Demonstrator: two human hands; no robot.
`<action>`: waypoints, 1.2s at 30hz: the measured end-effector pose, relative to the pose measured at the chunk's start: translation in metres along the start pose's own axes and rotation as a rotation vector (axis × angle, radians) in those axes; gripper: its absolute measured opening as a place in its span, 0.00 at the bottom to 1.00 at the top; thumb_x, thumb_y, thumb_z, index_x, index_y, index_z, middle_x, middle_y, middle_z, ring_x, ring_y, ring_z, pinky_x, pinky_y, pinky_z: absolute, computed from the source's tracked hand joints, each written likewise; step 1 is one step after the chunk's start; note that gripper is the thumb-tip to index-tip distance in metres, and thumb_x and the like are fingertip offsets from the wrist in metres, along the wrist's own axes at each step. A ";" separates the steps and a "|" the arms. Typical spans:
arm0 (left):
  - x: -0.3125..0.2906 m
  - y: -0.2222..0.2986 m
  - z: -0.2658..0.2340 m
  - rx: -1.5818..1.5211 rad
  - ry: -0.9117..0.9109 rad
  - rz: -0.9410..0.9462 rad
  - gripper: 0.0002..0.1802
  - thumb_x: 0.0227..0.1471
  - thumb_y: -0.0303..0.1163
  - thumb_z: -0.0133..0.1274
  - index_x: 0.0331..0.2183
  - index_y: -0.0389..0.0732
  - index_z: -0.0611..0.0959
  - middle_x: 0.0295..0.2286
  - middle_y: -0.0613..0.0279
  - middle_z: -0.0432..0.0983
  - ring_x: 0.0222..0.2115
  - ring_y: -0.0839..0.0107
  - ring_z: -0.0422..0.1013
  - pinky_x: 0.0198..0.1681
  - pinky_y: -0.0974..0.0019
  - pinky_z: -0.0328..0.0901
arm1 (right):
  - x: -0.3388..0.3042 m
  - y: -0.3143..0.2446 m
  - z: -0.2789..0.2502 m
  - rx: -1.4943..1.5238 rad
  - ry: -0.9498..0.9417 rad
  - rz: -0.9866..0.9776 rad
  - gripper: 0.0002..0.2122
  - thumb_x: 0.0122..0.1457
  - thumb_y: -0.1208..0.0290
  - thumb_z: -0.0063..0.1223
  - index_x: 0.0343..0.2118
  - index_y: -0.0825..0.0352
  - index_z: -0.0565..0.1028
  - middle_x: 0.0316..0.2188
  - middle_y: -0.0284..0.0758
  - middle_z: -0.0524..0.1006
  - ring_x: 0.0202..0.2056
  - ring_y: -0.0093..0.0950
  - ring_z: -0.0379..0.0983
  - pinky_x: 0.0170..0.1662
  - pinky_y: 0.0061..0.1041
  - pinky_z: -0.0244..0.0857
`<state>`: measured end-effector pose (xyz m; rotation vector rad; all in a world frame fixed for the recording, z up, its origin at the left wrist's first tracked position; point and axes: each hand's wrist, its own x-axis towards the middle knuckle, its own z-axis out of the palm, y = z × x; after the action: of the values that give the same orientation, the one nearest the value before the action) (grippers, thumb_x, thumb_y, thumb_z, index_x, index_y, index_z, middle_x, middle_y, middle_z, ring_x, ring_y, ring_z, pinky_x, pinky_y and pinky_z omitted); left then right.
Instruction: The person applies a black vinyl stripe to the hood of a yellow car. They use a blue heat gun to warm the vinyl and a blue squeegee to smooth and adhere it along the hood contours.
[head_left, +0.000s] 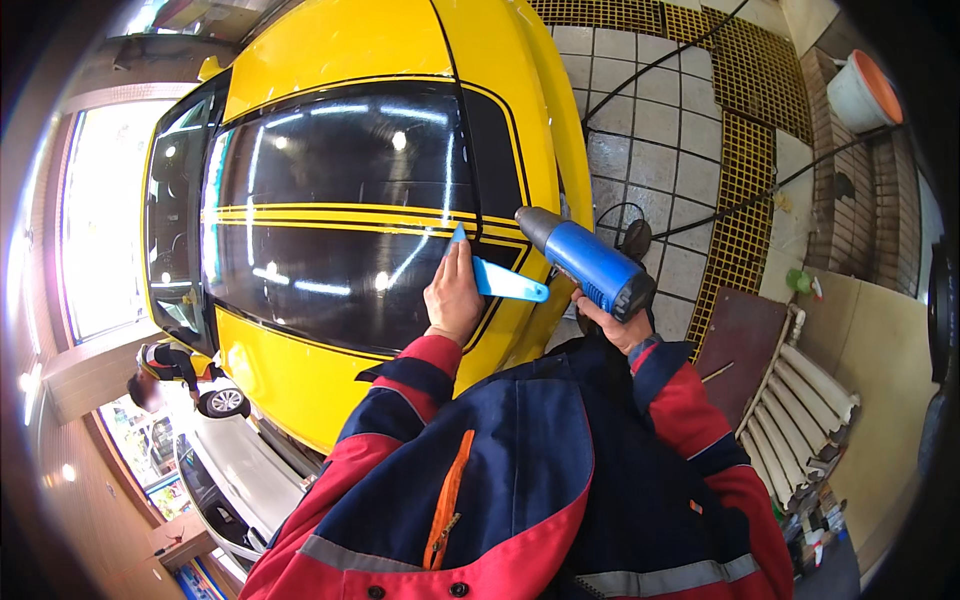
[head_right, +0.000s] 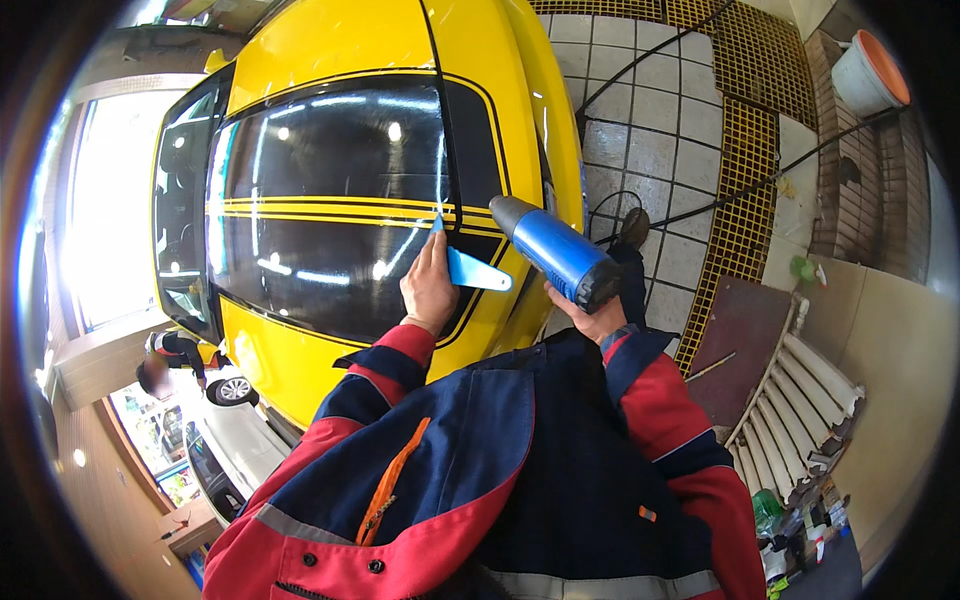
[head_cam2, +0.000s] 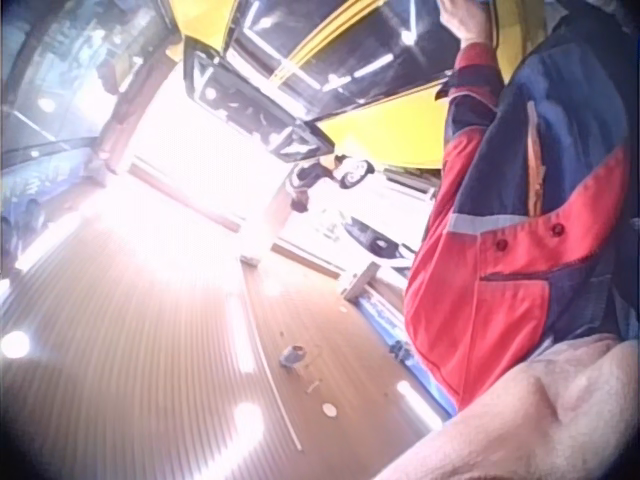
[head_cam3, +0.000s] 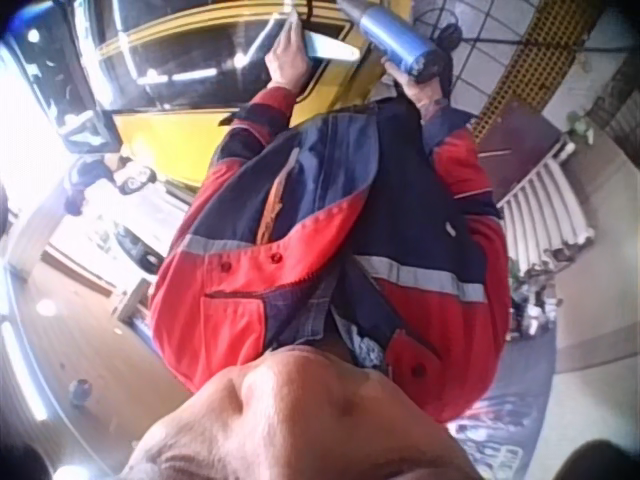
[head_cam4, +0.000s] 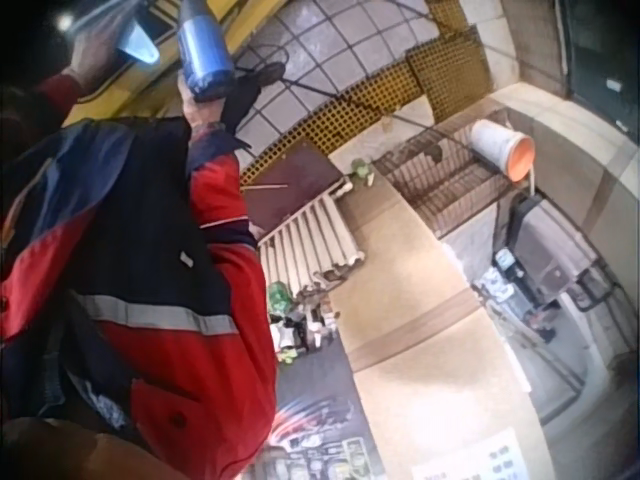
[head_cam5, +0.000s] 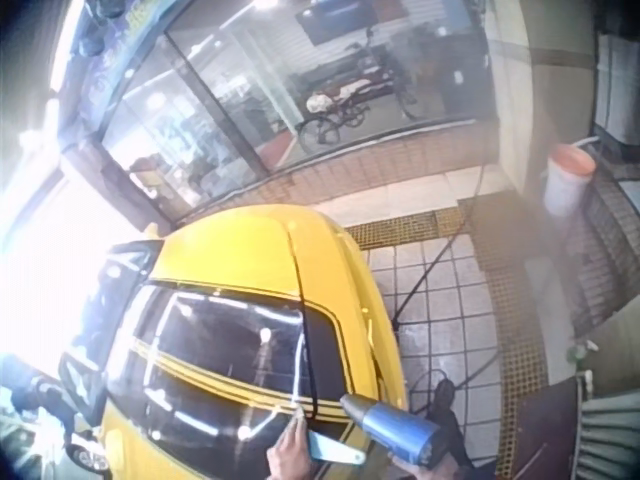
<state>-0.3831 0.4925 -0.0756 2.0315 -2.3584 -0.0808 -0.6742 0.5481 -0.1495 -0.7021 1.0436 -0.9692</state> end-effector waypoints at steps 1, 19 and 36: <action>-0.002 -0.001 -0.009 -0.150 -0.048 0.057 0.34 0.54 0.21 0.55 0.64 0.37 0.75 0.58 0.44 0.77 0.56 0.46 0.77 0.56 0.50 0.75 | -0.001 -0.001 -0.001 -0.004 0.000 0.026 0.18 0.61 0.73 0.72 0.52 0.66 0.79 0.45 0.36 0.86 0.47 0.28 0.84 0.53 0.31 0.78; -0.028 -0.081 -0.080 -0.808 0.248 -0.885 0.18 0.66 0.40 0.63 0.27 0.41 0.79 0.20 0.67 0.73 0.15 0.76 0.67 0.17 0.70 0.60 | -0.007 0.085 0.021 -0.111 -0.266 -0.098 0.26 0.59 0.67 0.72 0.59 0.66 0.77 0.50 0.41 0.84 0.53 0.39 0.80 0.60 0.36 0.74; -0.010 -0.104 -0.036 -0.732 0.138 -0.528 0.26 0.62 0.45 0.66 0.23 0.32 0.81 0.19 0.65 0.75 0.21 0.72 0.67 0.28 0.61 0.64 | -0.007 0.068 0.016 -0.347 -0.244 -0.002 0.32 0.58 0.64 0.74 0.63 0.65 0.71 0.59 0.42 0.80 0.61 0.37 0.76 0.65 0.36 0.70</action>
<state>-0.2773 0.4864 -0.0453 2.0712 -1.3452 -0.6710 -0.6390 0.5834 -0.1988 -1.0788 1.0028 -0.6880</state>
